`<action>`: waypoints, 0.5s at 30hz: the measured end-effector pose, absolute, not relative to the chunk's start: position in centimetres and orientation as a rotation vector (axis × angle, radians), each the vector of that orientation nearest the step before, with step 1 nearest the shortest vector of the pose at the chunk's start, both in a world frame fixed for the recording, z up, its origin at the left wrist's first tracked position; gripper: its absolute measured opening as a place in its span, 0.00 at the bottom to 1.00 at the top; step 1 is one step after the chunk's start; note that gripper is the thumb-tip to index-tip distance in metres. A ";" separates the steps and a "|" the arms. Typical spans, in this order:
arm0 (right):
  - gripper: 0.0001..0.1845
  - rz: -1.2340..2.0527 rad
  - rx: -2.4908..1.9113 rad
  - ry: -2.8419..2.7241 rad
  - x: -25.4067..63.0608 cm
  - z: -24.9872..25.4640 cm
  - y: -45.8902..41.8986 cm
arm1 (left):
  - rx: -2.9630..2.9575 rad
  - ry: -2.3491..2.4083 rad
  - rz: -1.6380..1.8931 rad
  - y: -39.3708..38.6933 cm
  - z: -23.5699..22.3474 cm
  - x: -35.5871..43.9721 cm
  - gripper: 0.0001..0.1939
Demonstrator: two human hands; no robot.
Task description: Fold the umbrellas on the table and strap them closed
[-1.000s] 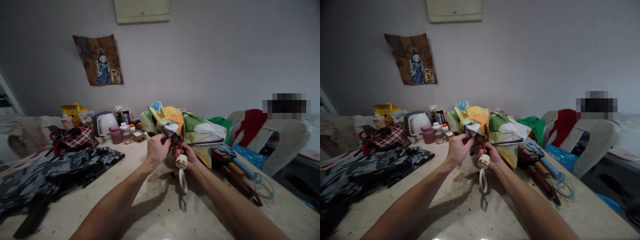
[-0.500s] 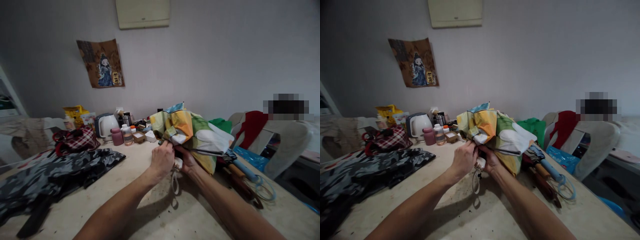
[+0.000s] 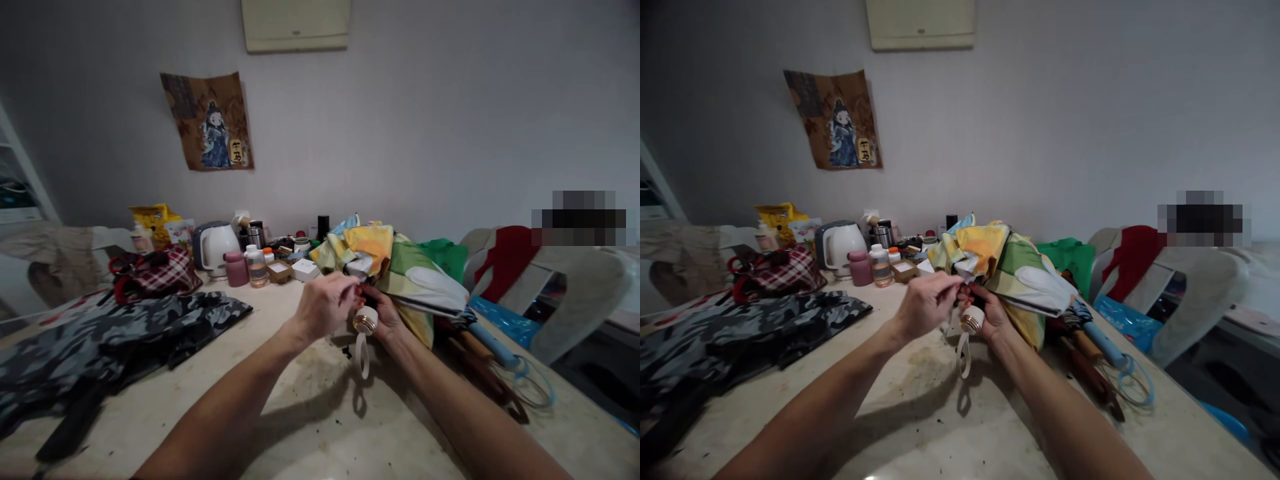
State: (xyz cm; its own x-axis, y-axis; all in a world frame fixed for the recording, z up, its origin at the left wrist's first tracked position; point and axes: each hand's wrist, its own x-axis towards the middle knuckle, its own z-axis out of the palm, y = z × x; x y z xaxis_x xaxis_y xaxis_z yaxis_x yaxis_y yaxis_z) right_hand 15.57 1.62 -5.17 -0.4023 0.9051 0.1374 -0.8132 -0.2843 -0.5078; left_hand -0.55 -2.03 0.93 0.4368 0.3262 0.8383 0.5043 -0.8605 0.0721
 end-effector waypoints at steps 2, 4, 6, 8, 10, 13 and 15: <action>0.13 1.936 -0.163 -0.604 15.6 -4.9 1.1 | -2.356 -0.720 -1.700 -1.2 1.8 -1.5 0.10; 0.16 1.964 -0.125 -0.596 15.5 -4.7 0.5 | -2.222 -0.861 -1.910 0.1 2.5 -2.6 0.09; 0.18 2.000 -0.061 -0.612 15.3 -4.7 0.1 | -2.089 -1.044 -2.080 1.7 2.7 -3.6 0.12; 0.19 2.050 0.011 -0.647 15.3 -4.8 0.0 | -2.020 -1.138 -2.216 3.2 2.6 -4.3 0.21; 0.19 2.089 0.057 -0.677 15.3 -4.9 0.0 | -2.186 -1.120 -2.348 4.0 2.5 -4.7 0.26; 0.19 2.099 0.072 -0.677 15.5 -5.2 0.3 | -2.624 -0.957 -2.552 3.7 2.9 -4.9 0.22; 0.18 2.094 0.090 -0.664 15.6 -5.2 0.5 | -2.753 -0.789 -2.677 3.1 3.2 -4.8 0.20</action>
